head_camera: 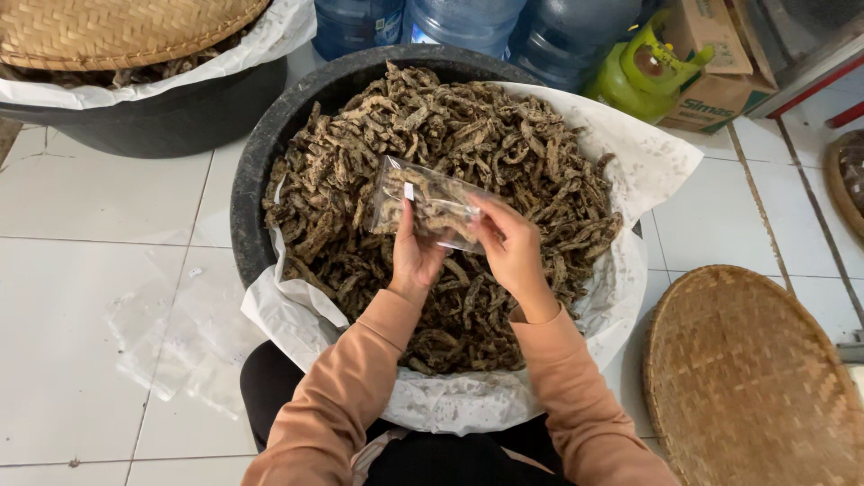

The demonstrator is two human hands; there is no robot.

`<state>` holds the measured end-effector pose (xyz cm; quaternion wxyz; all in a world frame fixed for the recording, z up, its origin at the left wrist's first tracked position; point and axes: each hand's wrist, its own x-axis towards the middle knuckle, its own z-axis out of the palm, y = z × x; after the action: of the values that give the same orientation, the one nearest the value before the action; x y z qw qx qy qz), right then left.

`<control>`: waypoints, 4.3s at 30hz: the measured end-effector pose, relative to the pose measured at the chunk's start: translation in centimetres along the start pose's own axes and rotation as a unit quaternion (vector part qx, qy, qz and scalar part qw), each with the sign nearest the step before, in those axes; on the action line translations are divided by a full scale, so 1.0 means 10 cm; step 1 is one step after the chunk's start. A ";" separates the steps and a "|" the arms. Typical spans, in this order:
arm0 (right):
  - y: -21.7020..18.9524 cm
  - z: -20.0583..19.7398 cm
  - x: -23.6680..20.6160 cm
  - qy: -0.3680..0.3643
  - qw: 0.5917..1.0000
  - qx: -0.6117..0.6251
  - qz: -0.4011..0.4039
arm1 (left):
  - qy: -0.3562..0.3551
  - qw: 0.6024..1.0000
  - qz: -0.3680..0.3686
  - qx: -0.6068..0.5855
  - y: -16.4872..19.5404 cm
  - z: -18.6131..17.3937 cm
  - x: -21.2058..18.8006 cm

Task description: The person sits on the floor with a large basin of dried goods on their lap and fills small clear plastic bags by hand, pressing the items in and sealing each bag. Filled bags are placed into a woven basket, and the person reaches to arrange filled bags in the basket before resuming filling.

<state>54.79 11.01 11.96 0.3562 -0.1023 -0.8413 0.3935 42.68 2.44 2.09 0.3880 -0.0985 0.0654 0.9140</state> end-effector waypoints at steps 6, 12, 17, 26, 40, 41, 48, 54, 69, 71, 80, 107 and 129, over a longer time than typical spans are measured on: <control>-0.12 0.02 -0.11 0.090 0.995 0.014 -0.036 | -0.013 1.000 0.012 0.009 0.07 -0.03 0.06; -0.03 0.00 -0.17 -0.066 0.997 -0.040 0.009 | -0.027 0.998 0.015 0.056 0.02 -0.19 0.10; 0.39 -0.44 -0.30 0.023 0.997 0.042 -0.061 | -0.044 0.997 0.016 0.056 0.09 -0.15 0.08; 1.60 -2.09 -1.81 0.141 0.656 -0.552 0.495 | -0.053 0.998 0.019 0.035 0.14 0.08 -0.06; 1.42 -1.97 -3.07 -0.154 0.756 -0.493 0.402 | -0.020 0.999 0.017 0.042 0.00 0.04 -0.07; 1.36 -2.06 -3.10 -0.187 0.781 -0.444 0.399 | -0.025 0.999 0.011 0.046 0.00 0.04 -0.08; 0.59 -2.61 -2.12 0.149 0.882 -0.328 0.303 | -0.069 0.997 -0.020 0.020 -0.02 0.15 -0.15; 0.27 -1.17 -0.90 -0.162 0.972 -0.170 -0.025 | -0.053 0.998 0.015 -0.001 0.11 0.17 -0.14; 0.40 -0.06 0.01 -0.010 0.994 -0.063 0.089 | -0.049 0.993 0.092 -0.062 0.42 0.11 0.04; 0.15 -0.28 0.00 0.064 0.997 -0.030 -0.024 | -0.034 0.994 0.084 -0.061 0.43 0.14 0.02; -0.25 -0.16 -0.07 0.039 0.955 -0.168 -0.239 | -0.025 1.000 -0.005 -0.007 0.26 0.11 0.01; 0.12 -1.80 -1.39 0.177 0.943 -0.280 0.023 | -0.351 0.694 -0.270 0.568 -1.36 0.98 -1.07; 0.94 -1.92 -3.40 0.267 0.677 -0.499 0.471 | 0.550 0.361 0.068 0.750 2.97 -1.40 -1.49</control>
<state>91.49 13.24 -4.27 0.2291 -0.7482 -0.6225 -0.0135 33.14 -31.22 -6.78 0.1160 -0.2435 0.9291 0.2531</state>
